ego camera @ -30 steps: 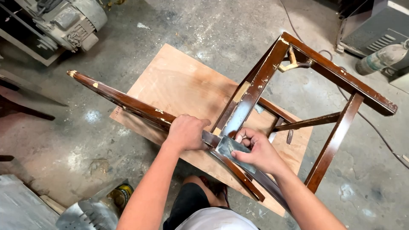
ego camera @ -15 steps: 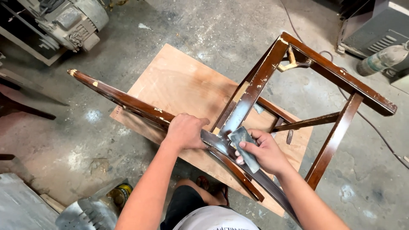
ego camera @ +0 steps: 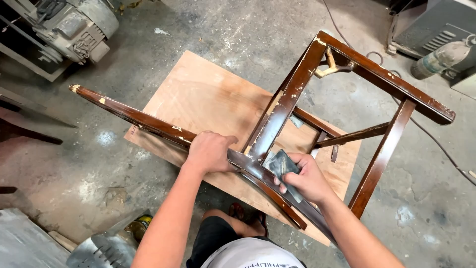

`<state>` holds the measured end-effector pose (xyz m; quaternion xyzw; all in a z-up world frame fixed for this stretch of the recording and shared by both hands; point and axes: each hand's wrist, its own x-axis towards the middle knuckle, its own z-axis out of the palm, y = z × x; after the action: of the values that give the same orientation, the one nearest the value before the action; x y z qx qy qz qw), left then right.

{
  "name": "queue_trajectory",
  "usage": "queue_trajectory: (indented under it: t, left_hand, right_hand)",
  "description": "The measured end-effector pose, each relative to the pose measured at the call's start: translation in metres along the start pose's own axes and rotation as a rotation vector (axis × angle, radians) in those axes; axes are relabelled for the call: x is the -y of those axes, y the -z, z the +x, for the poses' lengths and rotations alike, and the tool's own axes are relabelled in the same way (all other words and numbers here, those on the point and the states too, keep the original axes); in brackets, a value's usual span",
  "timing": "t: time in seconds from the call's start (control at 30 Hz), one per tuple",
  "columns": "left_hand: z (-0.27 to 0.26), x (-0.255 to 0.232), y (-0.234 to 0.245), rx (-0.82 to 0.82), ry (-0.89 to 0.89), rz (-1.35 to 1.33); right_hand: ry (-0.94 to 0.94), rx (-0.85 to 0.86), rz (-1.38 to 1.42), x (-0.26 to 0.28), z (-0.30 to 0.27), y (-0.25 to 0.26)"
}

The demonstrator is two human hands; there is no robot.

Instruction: Sanding a wooden chair frame with a sanding block

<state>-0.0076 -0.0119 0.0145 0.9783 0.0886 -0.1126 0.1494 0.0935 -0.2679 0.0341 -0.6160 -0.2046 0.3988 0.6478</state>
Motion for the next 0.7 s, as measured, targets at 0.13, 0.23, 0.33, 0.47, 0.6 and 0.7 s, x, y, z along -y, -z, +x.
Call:
queue_trajectory:
  t: [0.13,0.23,0.33,0.47,0.6,0.7]
  left_hand:
    - [0.0,-0.001,0.001,0.012,0.012,-0.01]
    - [-0.002,-0.001,0.001,0.021,0.018,-0.007]
    - [-0.005,-0.003,0.005,0.023,0.022,-0.013]
    - [-0.004,-0.002,0.007,0.043,0.013,-0.012]
    - [-0.005,-0.004,0.007,0.049,0.018,-0.008]
    - [-0.006,-0.004,0.008,0.061,0.015,-0.01]
  right_hand:
    - [0.006,0.002,0.007,0.0,-0.003,-0.003]
    - [-0.009,0.03,0.041,0.0,-0.001,-0.006]
    - [-0.014,0.037,0.07,0.007,0.0,-0.011]
    - [-0.025,0.027,0.046,0.007,0.004,-0.014]
    - [-0.03,0.02,0.068,-0.006,0.005,-0.005]
    - [-0.043,0.02,0.082,-0.006,0.002,-0.008]
